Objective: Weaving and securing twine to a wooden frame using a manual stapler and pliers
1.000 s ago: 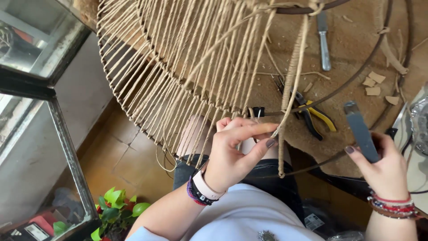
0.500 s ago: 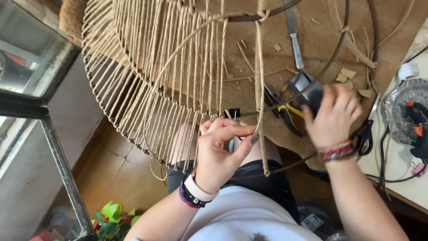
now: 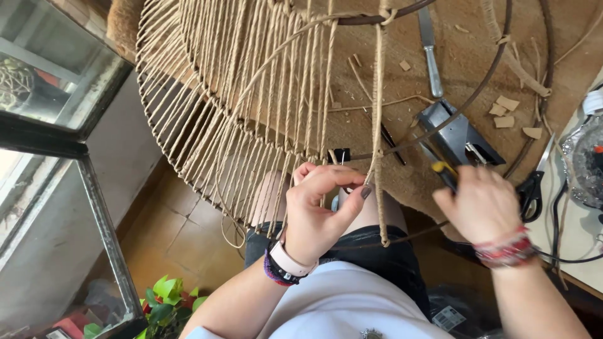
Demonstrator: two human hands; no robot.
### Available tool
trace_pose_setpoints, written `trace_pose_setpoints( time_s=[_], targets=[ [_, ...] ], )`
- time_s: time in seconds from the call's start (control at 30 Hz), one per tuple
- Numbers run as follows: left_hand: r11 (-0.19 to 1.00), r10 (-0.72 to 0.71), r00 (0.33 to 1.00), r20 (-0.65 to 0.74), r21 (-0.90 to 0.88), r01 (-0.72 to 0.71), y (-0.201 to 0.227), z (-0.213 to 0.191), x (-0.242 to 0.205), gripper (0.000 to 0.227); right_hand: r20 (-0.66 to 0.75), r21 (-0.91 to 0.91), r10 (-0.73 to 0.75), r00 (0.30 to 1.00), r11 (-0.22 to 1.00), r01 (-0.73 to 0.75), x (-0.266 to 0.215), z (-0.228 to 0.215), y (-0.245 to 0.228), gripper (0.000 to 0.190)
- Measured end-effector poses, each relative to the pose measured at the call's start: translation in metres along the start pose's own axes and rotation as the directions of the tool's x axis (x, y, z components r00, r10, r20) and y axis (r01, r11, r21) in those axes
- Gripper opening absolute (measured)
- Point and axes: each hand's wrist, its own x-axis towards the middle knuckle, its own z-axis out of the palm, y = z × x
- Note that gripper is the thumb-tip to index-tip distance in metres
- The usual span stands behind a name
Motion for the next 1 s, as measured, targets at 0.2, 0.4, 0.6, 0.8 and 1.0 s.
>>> trace_pose_setpoints(
  time_s=[0.2, 0.4, 0.6, 0.8, 1.0],
  targets=[
    [0.996, 0.080, 0.996, 0.032, 0.041, -0.081, 0.004, -0.001, 0.005, 0.006, 0.099, 0.214, -0.009, 0.995, 0.977, -0.013, -0.065, -0.026, 0.030, 0.043],
    [0.957, 0.160, 0.987, -0.019, 0.249, -0.150, 0.001, 0.008, 0.007, 0.010, -0.217, 0.360, -0.222, 0.951, 0.887, 0.289, -0.081, -0.042, -0.006, 0.052],
    [0.872, 0.324, 0.945, -0.036, 0.399, -0.284, 0.001, 0.008, 0.009, 0.016, -0.257, 0.389, -0.193, 0.947, 0.876, 0.284, -0.070, -0.062, -0.026, 0.057],
    [0.788, 0.432, 0.902, -0.007, 0.491, -0.373, -0.004, 0.009, 0.010, 0.016, -0.240, 0.356, -0.191, 0.952, 0.895, 0.269, -0.070, -0.060, -0.028, 0.052],
    [0.676, 0.518, 0.855, 0.013, 0.607, -0.419, -0.005, 0.010, 0.010, 0.016, -0.183, 0.258, -0.161, 0.970, 0.944, 0.206, -0.073, -0.063, -0.031, 0.054]
  ],
)
